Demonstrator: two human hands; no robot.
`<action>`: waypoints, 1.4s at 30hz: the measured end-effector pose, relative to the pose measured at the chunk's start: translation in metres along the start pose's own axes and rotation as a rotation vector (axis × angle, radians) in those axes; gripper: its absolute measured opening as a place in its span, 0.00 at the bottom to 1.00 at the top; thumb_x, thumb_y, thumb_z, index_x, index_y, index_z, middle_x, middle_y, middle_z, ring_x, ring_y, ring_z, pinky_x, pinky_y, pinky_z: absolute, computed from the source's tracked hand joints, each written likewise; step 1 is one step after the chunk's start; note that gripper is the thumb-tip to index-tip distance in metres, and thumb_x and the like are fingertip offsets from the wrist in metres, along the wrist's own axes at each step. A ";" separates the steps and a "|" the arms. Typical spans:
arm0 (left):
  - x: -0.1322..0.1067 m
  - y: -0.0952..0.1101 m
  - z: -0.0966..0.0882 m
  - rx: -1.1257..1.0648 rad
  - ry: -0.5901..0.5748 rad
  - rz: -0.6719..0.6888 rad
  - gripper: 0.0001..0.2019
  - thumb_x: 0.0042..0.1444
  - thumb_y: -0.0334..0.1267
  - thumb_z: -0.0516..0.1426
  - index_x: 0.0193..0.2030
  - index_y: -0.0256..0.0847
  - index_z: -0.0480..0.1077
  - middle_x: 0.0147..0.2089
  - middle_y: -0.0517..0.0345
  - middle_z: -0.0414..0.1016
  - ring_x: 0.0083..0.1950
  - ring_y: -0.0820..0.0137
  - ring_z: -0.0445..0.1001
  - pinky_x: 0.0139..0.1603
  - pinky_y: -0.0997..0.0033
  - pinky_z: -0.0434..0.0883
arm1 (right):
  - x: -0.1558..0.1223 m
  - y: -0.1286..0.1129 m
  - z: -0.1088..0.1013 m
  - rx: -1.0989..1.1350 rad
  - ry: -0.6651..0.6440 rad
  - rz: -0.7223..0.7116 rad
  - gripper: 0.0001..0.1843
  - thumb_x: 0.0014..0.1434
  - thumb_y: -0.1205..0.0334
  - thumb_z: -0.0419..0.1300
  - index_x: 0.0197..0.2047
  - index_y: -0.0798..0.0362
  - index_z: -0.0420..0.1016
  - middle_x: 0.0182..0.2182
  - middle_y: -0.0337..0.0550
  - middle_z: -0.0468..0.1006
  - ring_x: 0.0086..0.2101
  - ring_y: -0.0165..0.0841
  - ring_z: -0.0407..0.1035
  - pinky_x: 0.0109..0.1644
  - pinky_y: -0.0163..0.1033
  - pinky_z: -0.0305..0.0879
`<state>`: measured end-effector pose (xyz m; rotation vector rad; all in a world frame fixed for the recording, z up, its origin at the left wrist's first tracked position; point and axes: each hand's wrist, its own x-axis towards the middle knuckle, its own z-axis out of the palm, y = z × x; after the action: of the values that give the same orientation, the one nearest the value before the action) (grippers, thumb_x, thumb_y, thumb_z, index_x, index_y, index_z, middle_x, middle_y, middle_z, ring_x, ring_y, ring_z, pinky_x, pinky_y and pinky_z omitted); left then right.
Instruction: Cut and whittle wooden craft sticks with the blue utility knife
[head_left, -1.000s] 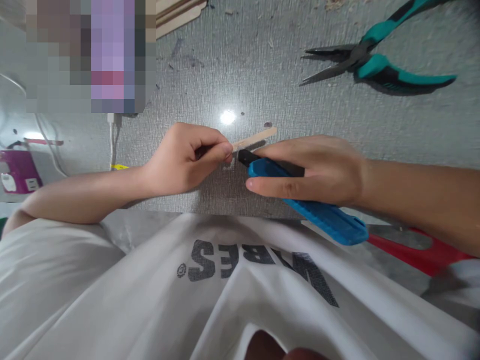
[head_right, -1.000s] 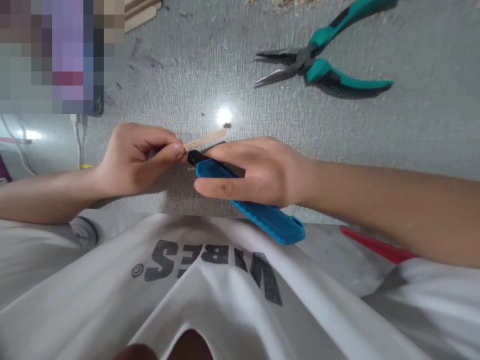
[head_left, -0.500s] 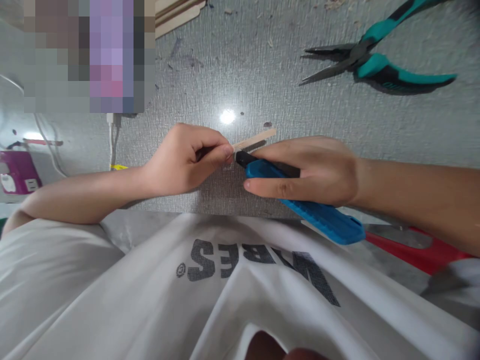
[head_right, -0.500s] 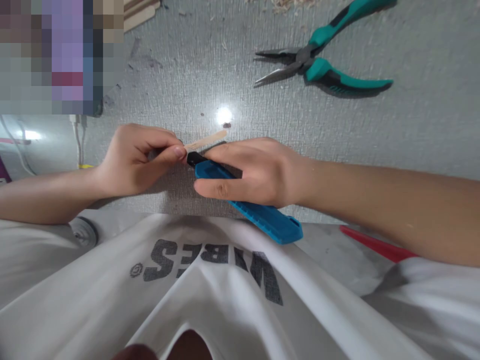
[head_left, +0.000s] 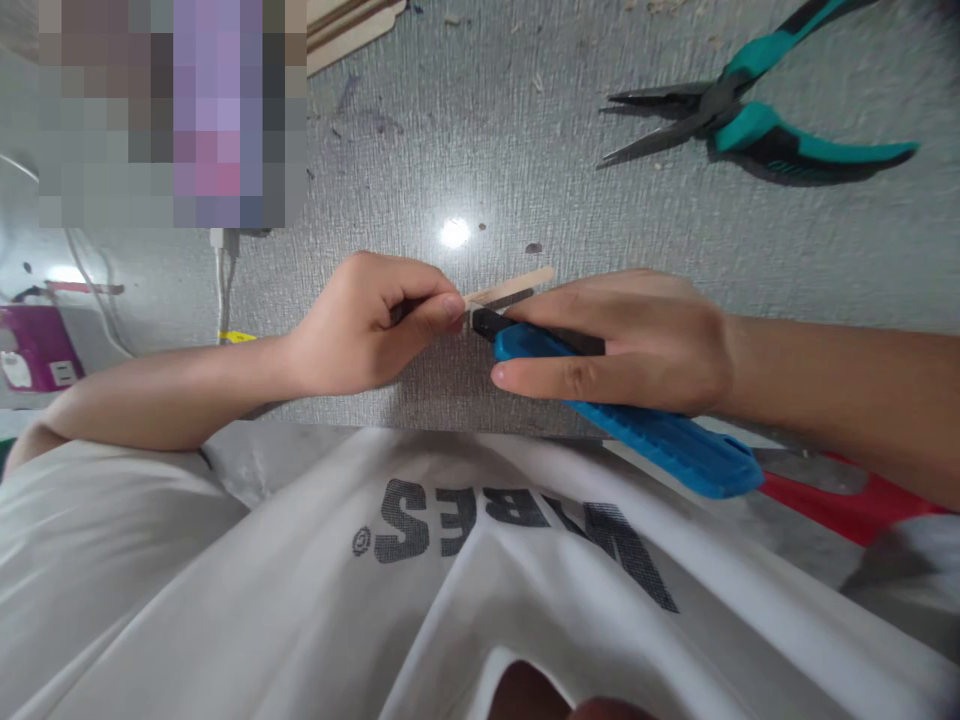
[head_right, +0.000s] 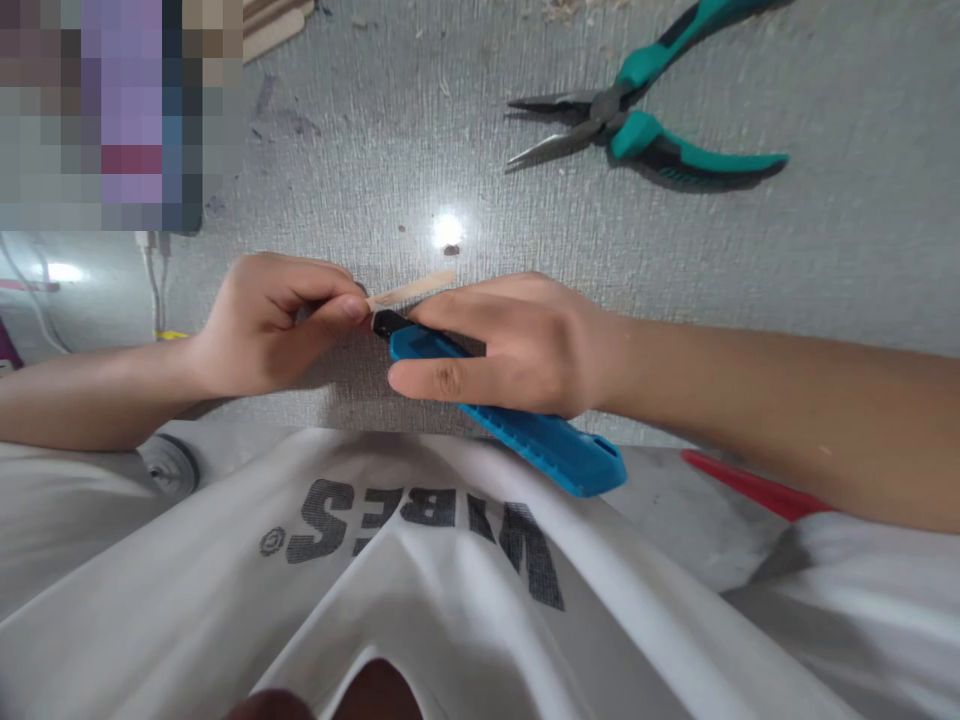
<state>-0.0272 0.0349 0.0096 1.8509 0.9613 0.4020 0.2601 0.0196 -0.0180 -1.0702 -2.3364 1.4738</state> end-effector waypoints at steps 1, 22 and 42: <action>0.000 0.001 -0.001 0.001 0.000 -0.028 0.17 0.74 0.39 0.58 0.31 0.43 0.77 0.26 0.61 0.70 0.27 0.72 0.64 0.31 0.67 0.61 | -0.001 0.000 -0.001 -0.002 0.014 0.007 0.37 0.76 0.16 0.55 0.43 0.43 0.79 0.33 0.39 0.80 0.35 0.41 0.74 0.44 0.46 0.68; 0.001 0.002 -0.002 0.015 -0.019 -0.062 0.18 0.75 0.43 0.59 0.31 0.42 0.77 0.27 0.59 0.71 0.28 0.72 0.65 0.33 0.66 0.62 | 0.003 -0.008 -0.005 0.068 -0.043 0.075 0.36 0.77 0.20 0.58 0.44 0.44 0.83 0.34 0.38 0.82 0.37 0.40 0.79 0.49 0.44 0.71; 0.002 0.003 -0.005 -0.008 -0.030 -0.029 0.17 0.74 0.40 0.58 0.33 0.41 0.82 0.26 0.59 0.74 0.28 0.72 0.68 0.30 0.69 0.62 | 0.002 -0.002 -0.007 0.067 -0.025 0.072 0.35 0.73 0.18 0.61 0.42 0.42 0.81 0.31 0.37 0.79 0.36 0.41 0.76 0.49 0.46 0.70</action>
<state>-0.0278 0.0389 0.0147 1.8288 0.9643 0.3593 0.2608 0.0258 -0.0130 -1.1356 -2.2706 1.5875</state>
